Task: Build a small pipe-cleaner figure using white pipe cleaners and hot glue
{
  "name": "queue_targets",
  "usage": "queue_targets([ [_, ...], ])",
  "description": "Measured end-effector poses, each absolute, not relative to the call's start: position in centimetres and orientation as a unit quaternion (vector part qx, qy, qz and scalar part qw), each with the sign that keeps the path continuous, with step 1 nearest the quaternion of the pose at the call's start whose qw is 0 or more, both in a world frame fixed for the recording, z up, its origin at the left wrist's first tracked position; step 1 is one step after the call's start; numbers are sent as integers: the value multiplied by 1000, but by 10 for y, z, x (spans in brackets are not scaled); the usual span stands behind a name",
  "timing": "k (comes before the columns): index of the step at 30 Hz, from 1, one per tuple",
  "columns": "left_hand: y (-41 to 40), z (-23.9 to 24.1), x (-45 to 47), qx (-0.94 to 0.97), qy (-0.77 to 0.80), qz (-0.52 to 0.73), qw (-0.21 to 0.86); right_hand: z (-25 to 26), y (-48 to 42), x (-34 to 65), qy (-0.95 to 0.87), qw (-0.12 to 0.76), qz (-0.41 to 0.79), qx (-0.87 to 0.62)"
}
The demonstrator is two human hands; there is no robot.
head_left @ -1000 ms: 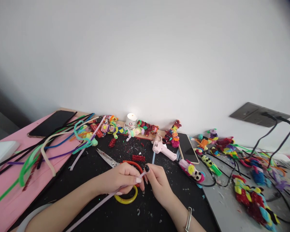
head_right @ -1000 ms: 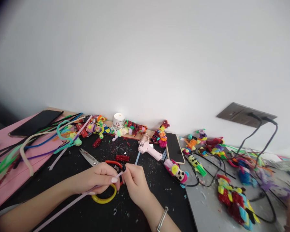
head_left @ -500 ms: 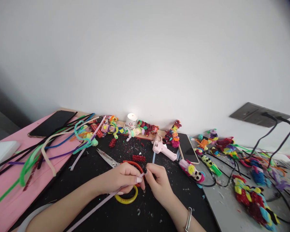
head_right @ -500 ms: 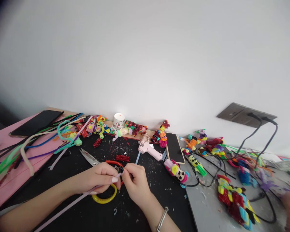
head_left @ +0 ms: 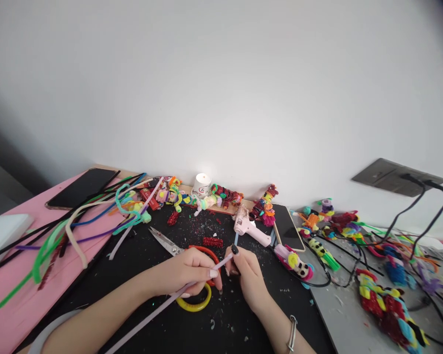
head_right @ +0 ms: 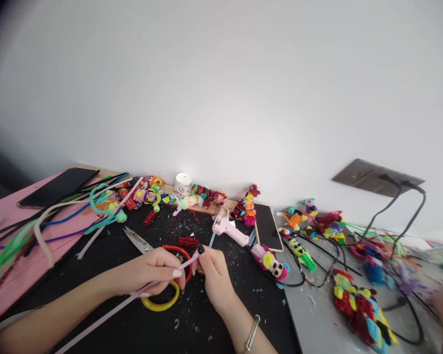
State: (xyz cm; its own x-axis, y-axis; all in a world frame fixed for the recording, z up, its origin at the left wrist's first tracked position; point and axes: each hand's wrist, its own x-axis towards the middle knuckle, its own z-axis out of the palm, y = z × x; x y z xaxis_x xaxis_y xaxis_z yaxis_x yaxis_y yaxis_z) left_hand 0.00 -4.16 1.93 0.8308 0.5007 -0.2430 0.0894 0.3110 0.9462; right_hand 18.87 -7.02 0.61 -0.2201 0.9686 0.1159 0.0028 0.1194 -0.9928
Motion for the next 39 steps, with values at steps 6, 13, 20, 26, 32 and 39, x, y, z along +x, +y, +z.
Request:
queue_targets([
  [6, -42, 20, 0, 569, 256, 135, 770, 5, -68, 190, -587, 448, 531, -416],
  [13, -43, 19, 0, 571, 259, 138, 766, 6, -69, 191, -605, 437, 515, -421],
  [20, -42, 18, -1, 570, 260, 141, 766, 8, -68, 191, -633, 426, 478, -435],
  [26, -42, 17, -1, 575, 260, 142, 762, 9, -70, 192, -655, 411, 451, -446],
  [32, -42, 18, 0, 570, 267, 148, 763, 11, -70, 192, -661, 417, 431, -450],
  [39, -40, 20, 2, 562, 291, 166, 756, 9, -69, 197, -658, 457, 389, -455],
])
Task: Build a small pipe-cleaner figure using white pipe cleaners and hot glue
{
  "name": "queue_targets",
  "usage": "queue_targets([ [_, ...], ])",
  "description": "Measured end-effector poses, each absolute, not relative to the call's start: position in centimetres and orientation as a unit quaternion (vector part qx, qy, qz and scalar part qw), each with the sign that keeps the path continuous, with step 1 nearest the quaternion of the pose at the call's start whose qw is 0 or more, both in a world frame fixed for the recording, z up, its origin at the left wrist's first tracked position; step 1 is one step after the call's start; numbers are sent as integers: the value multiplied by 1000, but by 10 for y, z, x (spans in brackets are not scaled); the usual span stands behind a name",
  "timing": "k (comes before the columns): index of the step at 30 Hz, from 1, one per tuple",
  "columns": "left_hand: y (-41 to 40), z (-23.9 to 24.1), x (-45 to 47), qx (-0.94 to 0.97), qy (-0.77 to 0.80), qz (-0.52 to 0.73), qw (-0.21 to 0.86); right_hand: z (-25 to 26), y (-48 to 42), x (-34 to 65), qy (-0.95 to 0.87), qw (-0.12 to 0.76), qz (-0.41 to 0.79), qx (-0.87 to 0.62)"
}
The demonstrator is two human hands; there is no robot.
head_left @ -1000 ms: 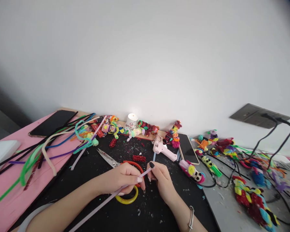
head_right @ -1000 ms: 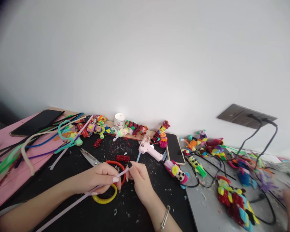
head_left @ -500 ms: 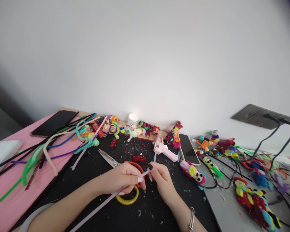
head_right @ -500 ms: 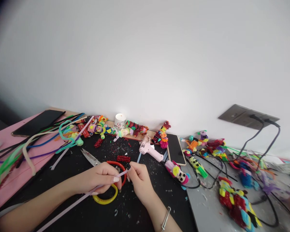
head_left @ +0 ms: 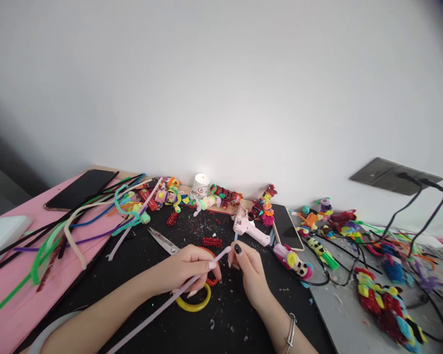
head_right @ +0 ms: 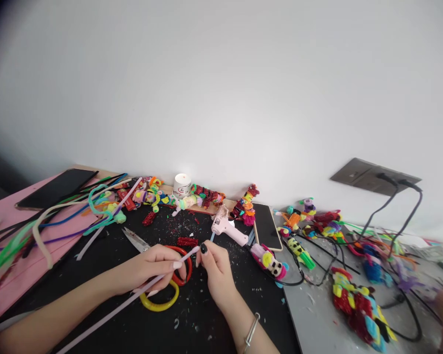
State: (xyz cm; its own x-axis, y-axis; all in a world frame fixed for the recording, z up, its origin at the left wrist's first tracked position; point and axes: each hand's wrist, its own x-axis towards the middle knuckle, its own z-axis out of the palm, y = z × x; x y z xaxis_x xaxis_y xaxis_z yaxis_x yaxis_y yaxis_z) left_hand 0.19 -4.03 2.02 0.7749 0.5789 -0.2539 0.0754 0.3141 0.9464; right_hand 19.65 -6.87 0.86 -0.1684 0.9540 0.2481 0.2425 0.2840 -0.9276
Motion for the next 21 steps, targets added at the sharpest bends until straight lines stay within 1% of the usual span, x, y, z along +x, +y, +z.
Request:
queue_targets([
  [4, -37, 19, 2, 528, 312, 234, 754, 13, -67, 210, -685, 478, 216, -506],
  [7, -36, 19, 3, 504, 328, 270, 753, 16, -58, 222, -657, 486, 88, -569],
  [9, -37, 20, 3, 496, 328, 281, 754, 15, -50, 228, -652, 456, 9, -606],
  [11, -38, 20, 4, 489, 327, 287, 756, 11, -42, 233, -670, 384, -42, -634],
  [14, -39, 20, 5, 483, 329, 292, 757, 3, -35, 237, -647, 272, -70, -709],
  [16, -38, 19, 5, 481, 328, 298, 757, 0, -32, 240, -620, 221, -62, -751],
  [18, -37, 18, 5, 477, 325, 304, 758, 0, -31, 243, -611, 193, -46, -767],
  [21, -36, 16, 6, 466, 321, 309, 764, 2, -29, 246, -615, 181, -23, -767],
])
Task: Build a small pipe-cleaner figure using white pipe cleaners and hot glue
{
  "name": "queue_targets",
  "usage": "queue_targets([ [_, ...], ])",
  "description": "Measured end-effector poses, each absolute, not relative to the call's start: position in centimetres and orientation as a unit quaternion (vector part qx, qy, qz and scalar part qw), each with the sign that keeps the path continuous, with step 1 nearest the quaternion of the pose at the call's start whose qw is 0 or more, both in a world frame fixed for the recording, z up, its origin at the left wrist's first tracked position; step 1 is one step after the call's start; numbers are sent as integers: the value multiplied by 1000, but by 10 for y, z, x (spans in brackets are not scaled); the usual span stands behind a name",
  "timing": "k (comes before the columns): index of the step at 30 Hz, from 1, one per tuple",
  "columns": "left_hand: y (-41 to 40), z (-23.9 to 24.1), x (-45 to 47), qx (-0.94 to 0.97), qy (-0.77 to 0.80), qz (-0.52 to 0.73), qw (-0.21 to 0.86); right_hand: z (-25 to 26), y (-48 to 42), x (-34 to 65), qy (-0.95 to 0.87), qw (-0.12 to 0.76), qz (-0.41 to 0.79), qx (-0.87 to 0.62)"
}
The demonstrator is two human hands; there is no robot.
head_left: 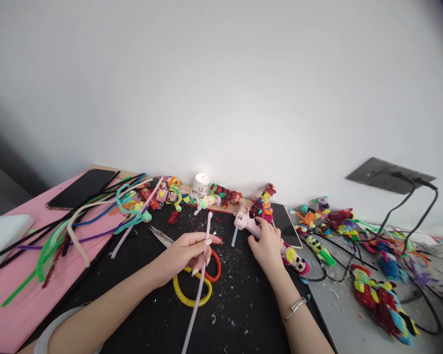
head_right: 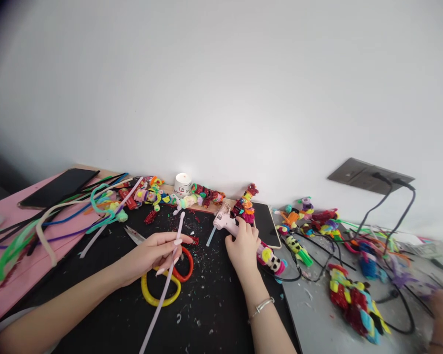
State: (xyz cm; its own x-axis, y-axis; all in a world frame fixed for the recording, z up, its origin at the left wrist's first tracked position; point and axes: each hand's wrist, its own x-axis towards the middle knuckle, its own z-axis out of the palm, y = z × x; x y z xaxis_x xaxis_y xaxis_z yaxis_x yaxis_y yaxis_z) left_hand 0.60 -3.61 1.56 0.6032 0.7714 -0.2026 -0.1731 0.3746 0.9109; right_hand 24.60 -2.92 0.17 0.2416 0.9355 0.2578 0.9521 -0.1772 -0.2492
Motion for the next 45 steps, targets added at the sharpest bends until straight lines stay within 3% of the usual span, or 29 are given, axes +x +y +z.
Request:
queue_targets([
  [3, -36, 16, 7, 467, 325, 310, 761, 4, -28, 248, -615, 213, -15, -759],
  [6, -36, 18, 7, 474, 335, 309, 754, 6, -29, 247, -631, 309, 9, -711],
  [10, -36, 19, 7, 469, 326, 308, 761, 6, -32, 243, -625, 447, 136, -625],
  [14, -36, 16, 6, 469, 333, 301, 761, -3, -35, 241, -583, 497, 280, -579],
  [20, -36, 15, 5, 471, 335, 305, 757, -8, -39, 237, -613, 469, 370, -516],
  [45, -36, 18, 4, 484, 350, 284, 750, -2, -40, 230, -641, 432, 364, -520],
])
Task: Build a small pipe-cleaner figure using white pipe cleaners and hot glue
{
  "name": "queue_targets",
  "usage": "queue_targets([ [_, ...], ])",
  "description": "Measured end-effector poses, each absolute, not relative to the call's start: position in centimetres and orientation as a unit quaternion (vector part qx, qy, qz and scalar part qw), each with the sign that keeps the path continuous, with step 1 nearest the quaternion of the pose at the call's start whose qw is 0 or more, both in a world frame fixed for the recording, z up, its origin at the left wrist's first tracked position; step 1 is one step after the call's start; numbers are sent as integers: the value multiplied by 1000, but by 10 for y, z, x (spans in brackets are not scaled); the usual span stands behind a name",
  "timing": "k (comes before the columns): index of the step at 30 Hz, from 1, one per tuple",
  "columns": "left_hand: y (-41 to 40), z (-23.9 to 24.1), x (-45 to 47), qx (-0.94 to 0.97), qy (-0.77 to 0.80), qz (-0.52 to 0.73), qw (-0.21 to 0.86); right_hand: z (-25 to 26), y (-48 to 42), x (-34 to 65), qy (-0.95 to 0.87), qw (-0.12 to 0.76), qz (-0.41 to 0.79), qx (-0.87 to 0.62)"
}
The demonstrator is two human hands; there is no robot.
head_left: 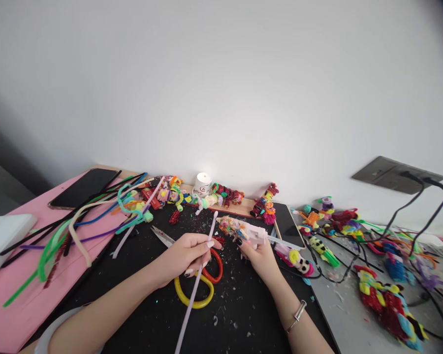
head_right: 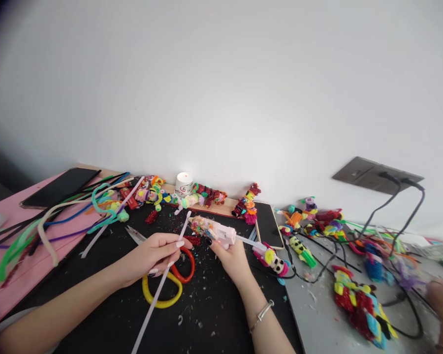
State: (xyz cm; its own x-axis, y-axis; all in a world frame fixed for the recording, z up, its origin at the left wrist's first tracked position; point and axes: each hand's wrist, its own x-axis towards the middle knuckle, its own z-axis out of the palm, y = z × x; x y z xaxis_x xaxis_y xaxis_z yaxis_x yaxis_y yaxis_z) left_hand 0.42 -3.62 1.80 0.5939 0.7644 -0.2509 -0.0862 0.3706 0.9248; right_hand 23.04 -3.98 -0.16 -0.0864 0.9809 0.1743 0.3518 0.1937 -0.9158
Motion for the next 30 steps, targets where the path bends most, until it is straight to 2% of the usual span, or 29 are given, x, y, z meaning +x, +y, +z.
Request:
queue_targets([
  [16, -36, 18, 4, 476, 348, 291, 753, -2, -40, 231, -649, 434, 347, -520],
  [30, -35, 20, 3, 472, 353, 300, 750, 0, -42, 230, -648, 430, 385, -497],
])
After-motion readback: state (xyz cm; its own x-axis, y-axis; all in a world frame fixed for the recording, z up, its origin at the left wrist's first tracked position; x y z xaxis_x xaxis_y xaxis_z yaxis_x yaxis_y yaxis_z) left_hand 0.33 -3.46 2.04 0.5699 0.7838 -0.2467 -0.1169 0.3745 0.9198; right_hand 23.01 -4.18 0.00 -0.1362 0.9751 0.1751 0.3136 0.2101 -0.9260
